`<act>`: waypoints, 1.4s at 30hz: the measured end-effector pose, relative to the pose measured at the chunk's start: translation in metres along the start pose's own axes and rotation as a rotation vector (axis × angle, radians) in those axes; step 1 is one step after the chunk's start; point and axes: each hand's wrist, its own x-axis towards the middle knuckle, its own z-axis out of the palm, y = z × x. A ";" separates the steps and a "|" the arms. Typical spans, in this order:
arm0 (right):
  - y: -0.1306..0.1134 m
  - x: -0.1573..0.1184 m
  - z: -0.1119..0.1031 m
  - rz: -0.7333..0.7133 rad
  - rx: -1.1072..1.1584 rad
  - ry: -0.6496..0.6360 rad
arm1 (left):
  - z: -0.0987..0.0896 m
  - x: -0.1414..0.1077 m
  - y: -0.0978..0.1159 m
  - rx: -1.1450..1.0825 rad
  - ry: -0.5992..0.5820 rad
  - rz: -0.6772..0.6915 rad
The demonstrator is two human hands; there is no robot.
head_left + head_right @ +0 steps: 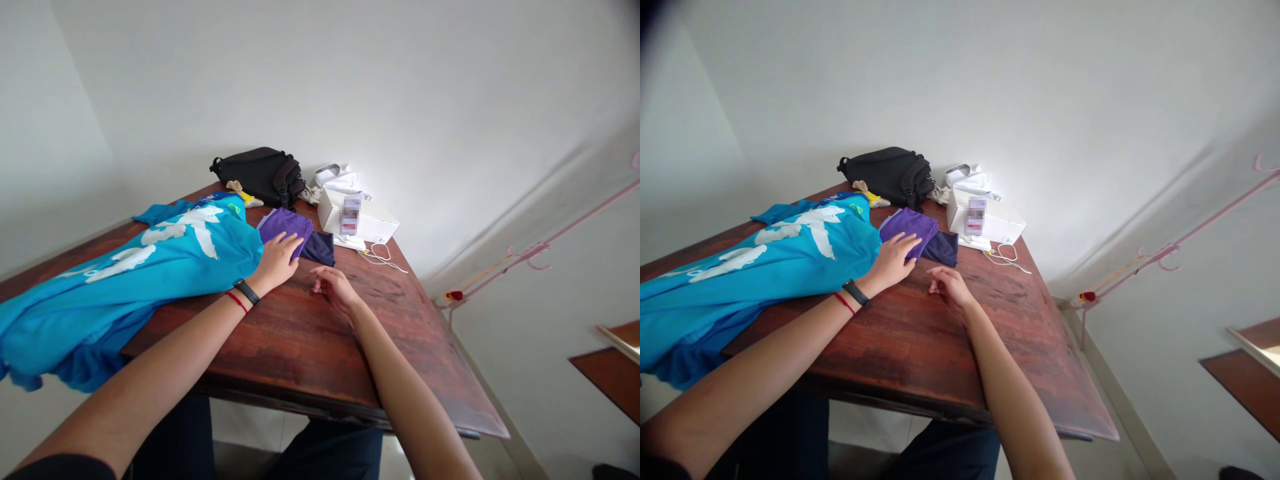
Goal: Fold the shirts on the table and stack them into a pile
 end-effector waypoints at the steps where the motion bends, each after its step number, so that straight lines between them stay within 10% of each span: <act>1: -0.001 -0.001 0.000 0.002 0.002 0.004 | -0.001 -0.001 -0.007 0.079 -0.008 -0.060; 8: -0.007 -0.005 0.005 0.004 0.021 -0.005 | -0.028 0.001 -0.030 0.238 0.106 -0.417; 12: -0.008 -0.005 0.005 -0.002 0.016 -0.009 | -0.042 0.004 -0.027 0.399 -0.053 -0.532; 20: -0.006 -0.005 0.004 -0.005 0.009 -0.021 | -0.054 0.014 -0.027 0.523 -0.098 -0.395; 34: -0.007 -0.004 0.005 0.004 -0.023 -0.019 | -0.050 0.028 -0.009 0.000 0.621 0.085; 42: -0.002 -0.001 0.002 -0.001 -0.043 -0.012 | -0.039 0.020 0.016 -0.283 0.467 0.227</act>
